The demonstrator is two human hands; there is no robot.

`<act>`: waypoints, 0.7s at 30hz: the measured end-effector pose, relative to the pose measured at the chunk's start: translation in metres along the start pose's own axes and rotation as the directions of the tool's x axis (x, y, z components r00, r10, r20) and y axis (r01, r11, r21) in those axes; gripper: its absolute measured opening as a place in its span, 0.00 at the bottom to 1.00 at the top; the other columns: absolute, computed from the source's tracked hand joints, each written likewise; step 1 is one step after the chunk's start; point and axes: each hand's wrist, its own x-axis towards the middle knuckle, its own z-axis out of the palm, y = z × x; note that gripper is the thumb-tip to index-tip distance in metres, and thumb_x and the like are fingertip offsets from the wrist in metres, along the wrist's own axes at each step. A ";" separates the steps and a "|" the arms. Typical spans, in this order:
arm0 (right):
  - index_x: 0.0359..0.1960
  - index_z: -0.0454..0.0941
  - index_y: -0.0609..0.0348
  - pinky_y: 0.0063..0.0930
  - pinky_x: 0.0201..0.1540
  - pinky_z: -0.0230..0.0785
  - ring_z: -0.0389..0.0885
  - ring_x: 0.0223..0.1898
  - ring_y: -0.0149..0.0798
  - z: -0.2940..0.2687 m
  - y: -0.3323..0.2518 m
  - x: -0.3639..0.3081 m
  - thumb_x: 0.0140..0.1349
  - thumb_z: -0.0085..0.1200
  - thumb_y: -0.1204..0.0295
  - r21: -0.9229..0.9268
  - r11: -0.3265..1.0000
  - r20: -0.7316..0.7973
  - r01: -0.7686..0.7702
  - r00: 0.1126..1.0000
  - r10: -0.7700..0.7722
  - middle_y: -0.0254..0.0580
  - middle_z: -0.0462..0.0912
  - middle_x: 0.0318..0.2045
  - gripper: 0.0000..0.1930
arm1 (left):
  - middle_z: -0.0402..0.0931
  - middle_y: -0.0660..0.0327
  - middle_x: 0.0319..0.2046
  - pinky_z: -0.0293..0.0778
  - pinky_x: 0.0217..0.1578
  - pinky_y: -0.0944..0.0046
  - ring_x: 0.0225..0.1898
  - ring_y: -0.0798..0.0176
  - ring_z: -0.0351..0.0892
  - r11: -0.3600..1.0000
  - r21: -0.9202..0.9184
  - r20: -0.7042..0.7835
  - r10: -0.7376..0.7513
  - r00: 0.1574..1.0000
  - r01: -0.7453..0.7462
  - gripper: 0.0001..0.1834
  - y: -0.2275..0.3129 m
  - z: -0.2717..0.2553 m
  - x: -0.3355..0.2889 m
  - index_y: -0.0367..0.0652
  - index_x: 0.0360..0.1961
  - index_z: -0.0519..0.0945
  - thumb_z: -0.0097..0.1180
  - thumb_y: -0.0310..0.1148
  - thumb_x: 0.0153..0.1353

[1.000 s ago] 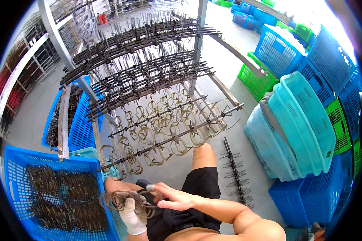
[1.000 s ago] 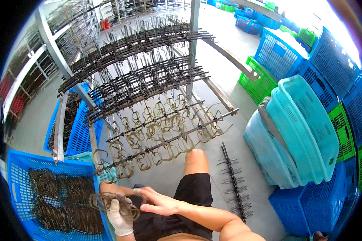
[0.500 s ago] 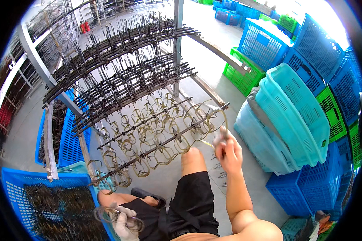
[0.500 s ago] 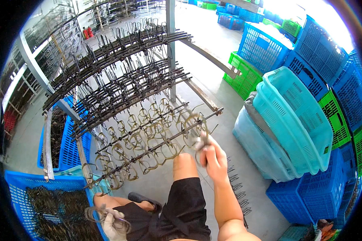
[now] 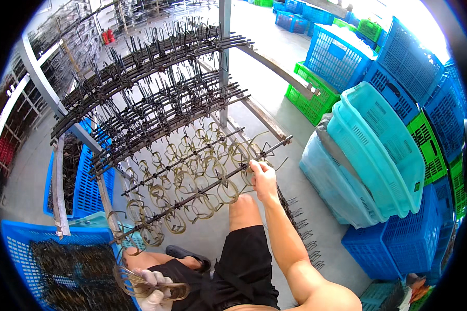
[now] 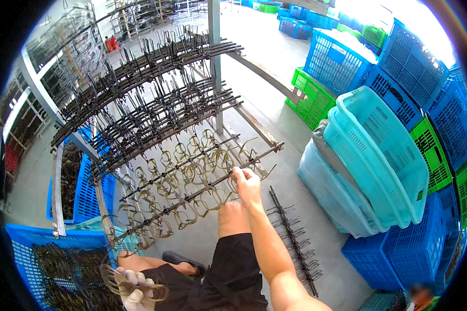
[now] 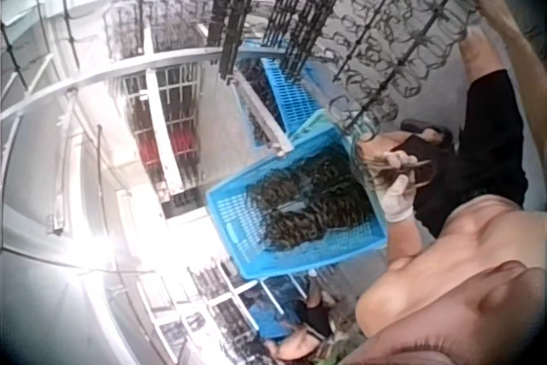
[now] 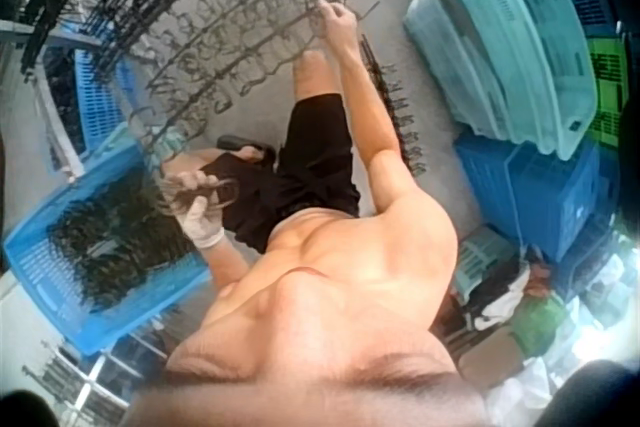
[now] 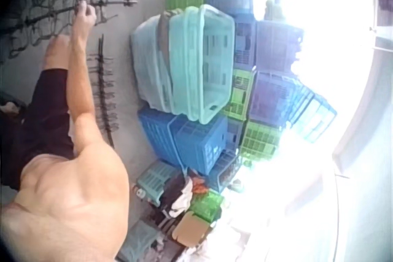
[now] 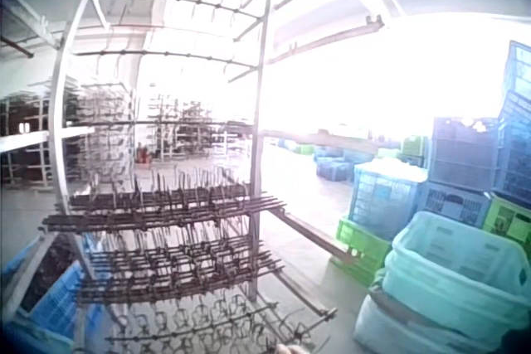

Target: The person picks up metal rings from a blue basket and hangs them one by one onto a metal rack. The person continues to fill the rack with the metal rings.

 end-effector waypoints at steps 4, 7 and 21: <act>0.34 0.79 0.64 0.20 0.27 0.64 0.71 0.22 0.27 -0.004 0.015 0.006 0.59 0.56 0.63 -0.087 0.987 -0.094 0.139 0.985 -0.147 0.37 0.76 0.23 0.14 | 0.69 0.62 0.42 0.70 0.44 0.55 0.43 0.60 0.69 0.995 0.044 -0.031 -0.089 0.996 0.090 0.24 -0.012 -0.005 0.000 0.46 0.52 0.70 0.54 0.16 0.54; 0.43 0.76 0.63 0.37 0.49 0.63 0.71 0.42 0.44 0.008 -0.017 -0.036 0.55 0.56 0.66 -0.471 0.737 -0.068 0.485 0.812 -0.579 0.48 0.74 0.42 0.17 | 0.73 0.62 0.40 0.72 0.39 0.59 0.39 0.61 0.74 0.985 0.135 -0.102 -0.092 0.991 0.105 0.17 -0.024 -0.002 0.003 0.42 0.48 0.72 0.55 0.18 0.57; 0.56 0.62 0.66 0.28 0.51 0.61 0.67 0.45 0.35 -0.008 -0.004 -0.162 0.64 0.50 0.62 0.111 0.898 0.939 0.426 0.250 -0.234 0.45 0.62 0.49 0.25 | 0.74 0.61 0.30 0.73 0.30 0.62 0.27 0.66 0.71 0.978 -0.018 -0.457 -0.192 0.869 0.207 0.18 -0.078 0.018 0.020 0.43 0.54 0.67 0.45 0.25 0.63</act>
